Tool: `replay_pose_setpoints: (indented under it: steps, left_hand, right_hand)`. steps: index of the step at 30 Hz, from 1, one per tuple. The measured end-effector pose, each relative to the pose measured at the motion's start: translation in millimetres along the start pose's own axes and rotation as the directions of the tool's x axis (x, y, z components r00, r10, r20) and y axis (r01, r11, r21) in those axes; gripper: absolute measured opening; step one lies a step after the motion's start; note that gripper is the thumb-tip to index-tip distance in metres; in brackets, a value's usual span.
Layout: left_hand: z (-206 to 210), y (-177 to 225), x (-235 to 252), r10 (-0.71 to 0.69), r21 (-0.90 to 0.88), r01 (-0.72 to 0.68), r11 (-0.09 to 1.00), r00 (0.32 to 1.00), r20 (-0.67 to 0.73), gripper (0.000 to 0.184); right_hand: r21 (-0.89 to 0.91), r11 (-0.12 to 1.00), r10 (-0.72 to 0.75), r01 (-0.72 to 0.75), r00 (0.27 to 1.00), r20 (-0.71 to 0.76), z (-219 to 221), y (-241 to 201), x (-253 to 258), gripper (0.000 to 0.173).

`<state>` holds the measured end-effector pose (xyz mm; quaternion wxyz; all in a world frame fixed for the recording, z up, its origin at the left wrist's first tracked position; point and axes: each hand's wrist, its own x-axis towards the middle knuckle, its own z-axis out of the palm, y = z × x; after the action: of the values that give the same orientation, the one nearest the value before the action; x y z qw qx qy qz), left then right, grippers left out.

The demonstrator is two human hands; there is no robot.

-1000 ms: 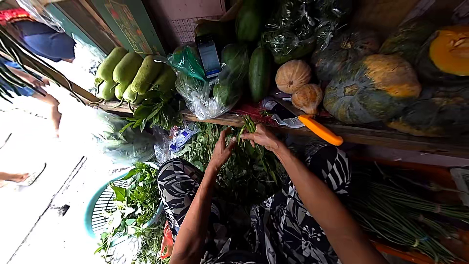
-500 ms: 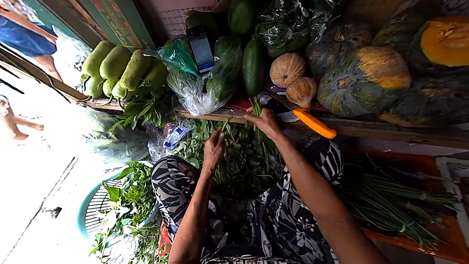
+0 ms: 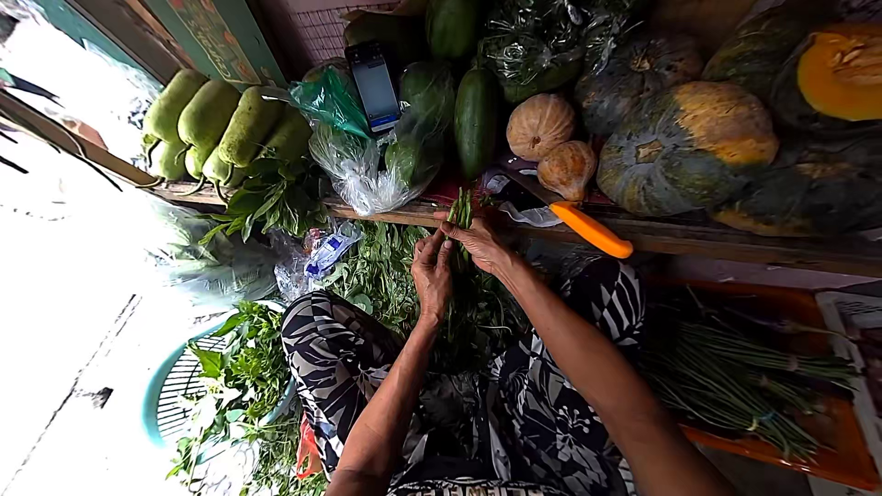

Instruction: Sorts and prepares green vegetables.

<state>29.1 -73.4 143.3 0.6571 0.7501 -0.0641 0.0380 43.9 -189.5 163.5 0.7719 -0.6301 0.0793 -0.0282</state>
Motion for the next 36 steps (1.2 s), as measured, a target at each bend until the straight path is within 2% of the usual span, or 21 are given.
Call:
replay_pose_setpoints:
  steps: [5,8,10,12,14,16,18,21,27,31,36]
  left_hand:
    - [3,-3,-3,0.039,-0.006,-0.040,0.999,0.997,-0.068,0.019]
    - [-1,-6,-5,0.084,0.073,-0.084,0.994,0.996,0.000,0.022]
    - [-6,-8,-4,0.062,0.090,-0.067,0.994,0.996,0.061,0.027]
    - [-11,-9,-2,0.051,0.074,-0.053,0.996,0.998,0.032,0.030]
    - [-18,-2,4,0.082,0.073,-0.083,0.994,0.996,0.020,0.039]
    - [-26,9,13,0.135,0.069,-0.142,0.988,0.986,0.097,0.042]
    - [-33,20,21,0.149,0.022,-0.157,0.987,0.967,0.208,0.042]
    - [-36,30,26,0.135,-0.050,-0.126,0.991,0.949,0.284,0.031]
    - [-36,37,19,0.119,-0.104,-0.093,0.990,0.952,0.283,0.026]
    - [-36,41,18,0.115,-0.097,-0.090,0.991,0.949,0.293,0.024]
    - [-37,43,23,0.083,-0.139,-0.037,0.990,0.935,0.346,0.028]
  right_hand:
    - [-0.004,1.000,0.021,-0.021,0.999,0.029,5,4,-4,0.023]
    - [0.007,0.996,0.092,-0.092,0.996,-0.014,6,0,-5,0.020]
    - [0.021,0.996,0.084,-0.084,0.996,-0.031,6,2,-5,0.025]
    - [-0.067,0.998,-0.022,0.019,0.999,-0.040,7,4,-5,0.024]
    - [-0.289,0.945,-0.162,0.155,0.987,-0.001,7,4,-8,0.022]
    - [-0.458,0.860,-0.214,0.225,0.974,0.077,8,2,-12,0.026]
    - [-0.514,0.796,-0.287,0.321,0.947,0.147,9,4,-14,0.028]
    - [-0.462,0.793,-0.347,0.397,0.918,0.194,12,3,-17,0.025]
    - [-0.264,0.923,-0.190,0.281,0.927,0.324,4,-3,-15,0.010]
    - [-0.154,0.970,-0.132,0.190,0.936,0.327,4,-5,-16,0.007]
    - [-0.173,0.974,-0.086,0.145,0.947,0.308,5,-3,-15,0.005]
